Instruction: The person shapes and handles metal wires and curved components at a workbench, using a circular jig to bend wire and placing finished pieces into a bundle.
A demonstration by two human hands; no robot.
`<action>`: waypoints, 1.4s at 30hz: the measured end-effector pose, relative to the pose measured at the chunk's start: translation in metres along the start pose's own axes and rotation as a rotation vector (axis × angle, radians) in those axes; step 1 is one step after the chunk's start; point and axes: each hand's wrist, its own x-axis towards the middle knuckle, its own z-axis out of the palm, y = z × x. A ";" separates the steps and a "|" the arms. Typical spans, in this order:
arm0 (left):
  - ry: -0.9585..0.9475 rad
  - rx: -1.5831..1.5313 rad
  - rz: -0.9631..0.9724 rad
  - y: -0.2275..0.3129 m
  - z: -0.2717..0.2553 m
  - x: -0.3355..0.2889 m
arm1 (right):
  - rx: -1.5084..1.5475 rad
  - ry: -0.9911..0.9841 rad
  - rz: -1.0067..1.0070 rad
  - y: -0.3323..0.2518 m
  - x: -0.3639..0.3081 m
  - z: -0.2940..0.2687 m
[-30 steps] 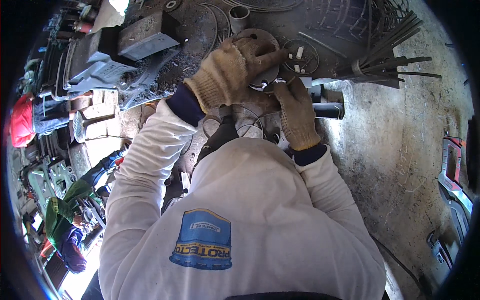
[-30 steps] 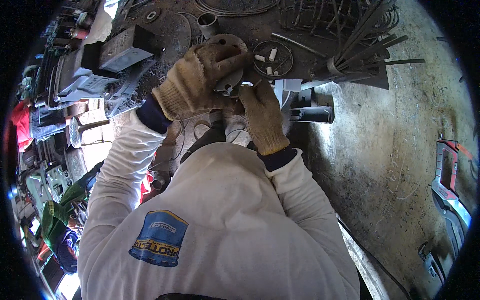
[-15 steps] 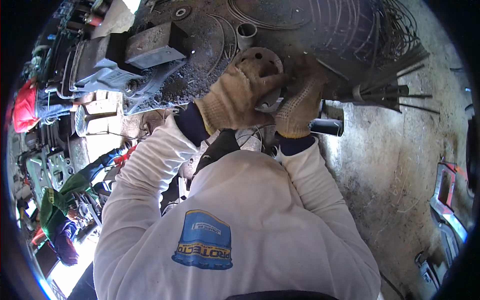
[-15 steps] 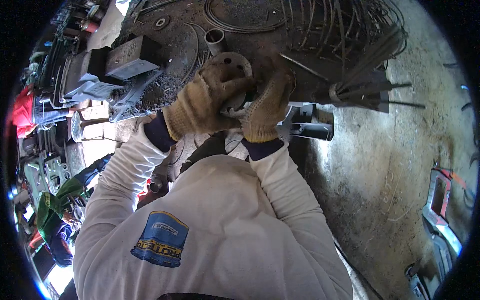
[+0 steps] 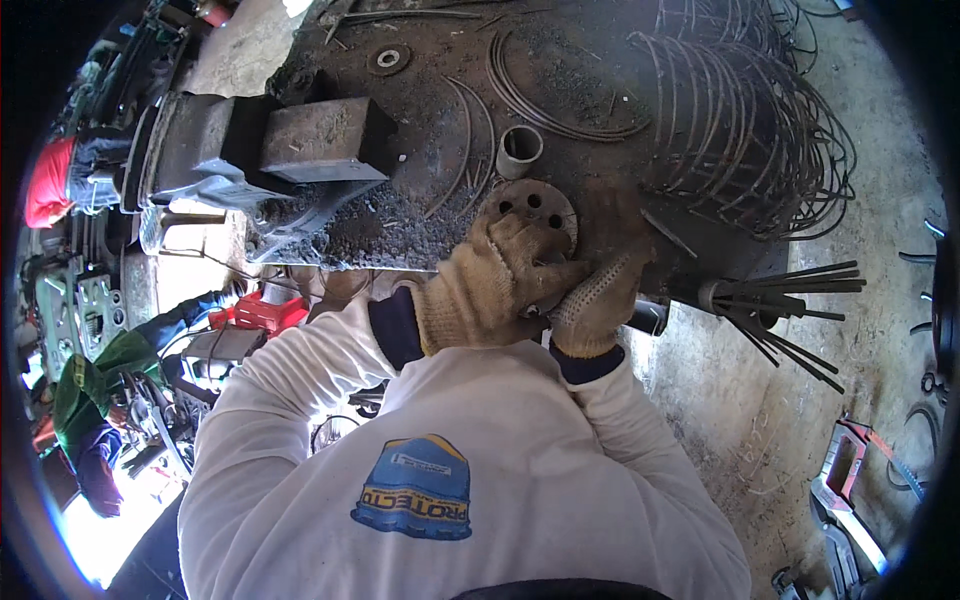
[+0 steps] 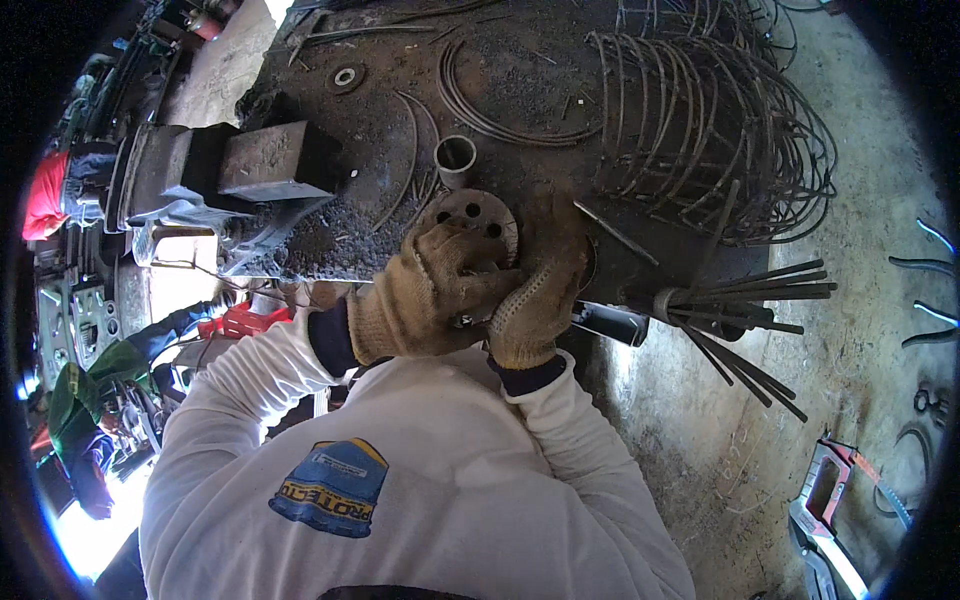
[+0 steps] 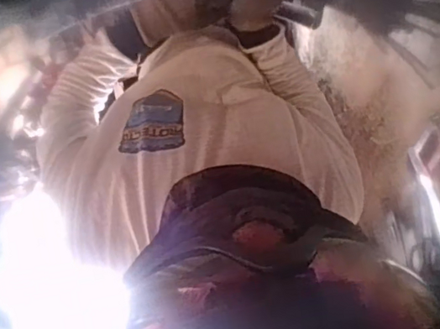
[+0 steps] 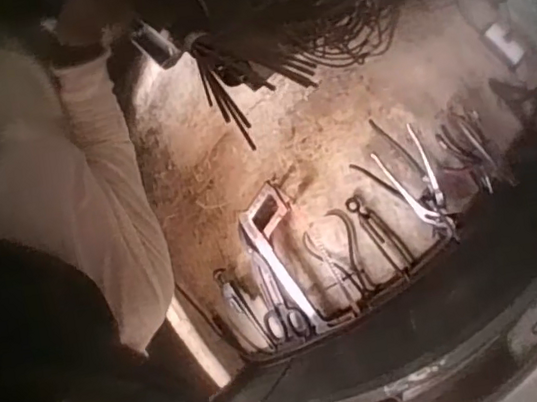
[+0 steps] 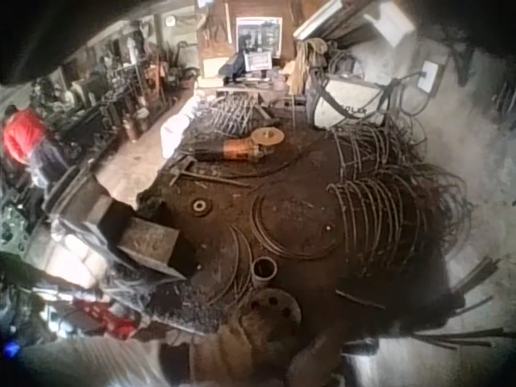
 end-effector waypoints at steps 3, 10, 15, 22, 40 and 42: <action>-0.011 -0.025 -0.006 0.000 -0.005 0.003 | 0.015 0.001 0.013 -0.001 0.001 0.002; -0.039 -0.009 0.018 -0.001 -0.009 0.003 | -0.094 0.052 -0.125 -0.014 -0.004 0.018; 0.026 0.008 0.066 -0.004 -0.009 -0.002 | -0.618 0.100 -0.110 -0.032 -0.035 0.007; 0.021 -0.033 0.035 0.007 -0.019 -0.010 | -0.370 0.045 0.332 -0.036 -0.065 -0.009; 0.478 -0.287 -0.070 0.035 -0.092 -0.094 | -0.211 -0.234 0.141 -0.119 -0.083 0.056; 0.523 -0.149 0.008 0.039 -0.103 -0.094 | -0.204 -0.269 0.135 -0.131 -0.085 0.068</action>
